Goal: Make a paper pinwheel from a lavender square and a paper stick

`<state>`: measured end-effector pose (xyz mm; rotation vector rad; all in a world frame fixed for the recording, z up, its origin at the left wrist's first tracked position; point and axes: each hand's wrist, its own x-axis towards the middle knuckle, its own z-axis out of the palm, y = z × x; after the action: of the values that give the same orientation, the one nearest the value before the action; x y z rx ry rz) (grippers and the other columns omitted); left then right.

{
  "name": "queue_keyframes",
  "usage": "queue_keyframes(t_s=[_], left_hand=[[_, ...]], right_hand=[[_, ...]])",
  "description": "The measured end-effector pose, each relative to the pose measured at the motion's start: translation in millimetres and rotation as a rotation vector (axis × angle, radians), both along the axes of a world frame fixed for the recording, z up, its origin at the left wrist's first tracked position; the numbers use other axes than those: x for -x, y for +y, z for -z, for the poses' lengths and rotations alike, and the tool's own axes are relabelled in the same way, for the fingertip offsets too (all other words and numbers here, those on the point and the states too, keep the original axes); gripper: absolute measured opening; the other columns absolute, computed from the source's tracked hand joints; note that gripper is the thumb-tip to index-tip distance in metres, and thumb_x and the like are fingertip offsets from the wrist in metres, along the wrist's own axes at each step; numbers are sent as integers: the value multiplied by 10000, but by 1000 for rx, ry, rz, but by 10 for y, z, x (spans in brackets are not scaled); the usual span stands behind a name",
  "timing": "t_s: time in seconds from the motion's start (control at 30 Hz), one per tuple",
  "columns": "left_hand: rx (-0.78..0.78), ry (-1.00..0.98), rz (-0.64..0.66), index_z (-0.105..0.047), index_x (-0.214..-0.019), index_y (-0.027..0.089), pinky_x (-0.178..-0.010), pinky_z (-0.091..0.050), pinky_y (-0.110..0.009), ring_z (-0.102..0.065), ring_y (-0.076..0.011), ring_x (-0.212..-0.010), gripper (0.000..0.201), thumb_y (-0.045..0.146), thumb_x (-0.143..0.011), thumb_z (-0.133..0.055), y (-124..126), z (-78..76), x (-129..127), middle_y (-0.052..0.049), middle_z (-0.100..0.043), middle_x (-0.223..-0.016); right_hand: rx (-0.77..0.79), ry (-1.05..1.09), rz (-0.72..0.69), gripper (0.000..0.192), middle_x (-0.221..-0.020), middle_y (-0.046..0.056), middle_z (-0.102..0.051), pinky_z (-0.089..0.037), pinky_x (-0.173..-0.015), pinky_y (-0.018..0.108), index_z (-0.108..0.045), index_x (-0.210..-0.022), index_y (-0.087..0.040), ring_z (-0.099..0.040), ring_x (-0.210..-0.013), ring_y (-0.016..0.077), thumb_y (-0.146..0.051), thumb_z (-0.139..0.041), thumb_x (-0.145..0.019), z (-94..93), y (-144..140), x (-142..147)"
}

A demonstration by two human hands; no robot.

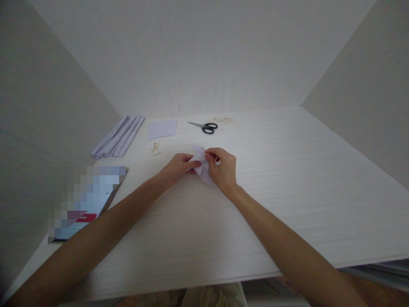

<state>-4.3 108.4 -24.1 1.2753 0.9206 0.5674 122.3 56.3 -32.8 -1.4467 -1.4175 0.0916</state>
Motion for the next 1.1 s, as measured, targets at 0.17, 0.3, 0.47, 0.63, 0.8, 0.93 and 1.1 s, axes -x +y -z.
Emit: queue_keyframes(t_s=[0.17, 0.3, 0.47, 0.63, 0.8, 0.93, 1.1], left_hand=[[-7, 7, -18, -607, -639, 104, -640, -414, -242, -511, -86, -560, 98, 182, -585, -579, -2, 19, -5, 16, -559, -584], [-15, 4, -36, -597, -624, 104, -625, -405, -236, -503, -84, -553, 95, 184, -577, -577, -13, 14, -14, 17, -550, -580], [-77, 28, -42, -591, -611, 102, -570, -382, -229, -472, -82, -519, 123, 219, -579, -569, -8, 31, -19, 20, -521, -547], [-69, 19, -64, -575, -593, 103, -564, -381, -229, -454, -75, -500, 109, 209, -577, -555, -5, 43, -25, 29, -495, -527], [-89, 39, -68, -575, -599, 102, -580, -393, -238, -464, -82, -505, 115, 214, -585, -549, -5, 40, -31, 29, -493, -521], [-92, 46, -66, -569, -593, 103, -592, -401, -242, -476, -86, -518, 111, 213, -591, -547, -6, 34, -25, 23, -502, -531], [-60, 41, -72, -564, -595, 109, -607, -412, -249, -480, -84, -519, 93, 201, -589, -549, -7, 32, -23, 22, -509, -541]], right_hand=[[-9, -6, -7, 103, -683, 26, -654, -441, -557, 249, -632, -713, -155, -541, -568, 118, -142, -530, -707, 5, 3, -6], [-21, -23, -18, 105, -694, 25, -656, -445, -560, 254, -628, -714, -162, -546, -576, 121, -149, -524, -713, 3, 0, -11], [-49, -58, -29, 100, -701, 33, -658, -448, -564, 254, -627, -720, -155, -555, -587, 123, -146, -528, -715, 3, -8, -11], [-71, -86, -55, 128, -732, 36, -661, -461, -597, 263, -624, -745, -172, -577, -635, 132, -149, -498, -739, 27, -12, 1], [-83, -89, -13, 71, -677, 14, -637, -451, -570, 256, -600, -745, -178, -548, -577, 119, -175, -535, -718, 22, -13, 6], [-61, -36, -3, 40, -604, -9, -612, -436, -535, 245, -587, -654, -175, -533, -544, 113, -187, -571, -689, 19, -7, -11], [-70, -23, 3, 56, -615, 1, -625, -446, -533, 251, -591, -632, -175, -544, -543, 118, -172, -572, -684, 33, -8, -11]])
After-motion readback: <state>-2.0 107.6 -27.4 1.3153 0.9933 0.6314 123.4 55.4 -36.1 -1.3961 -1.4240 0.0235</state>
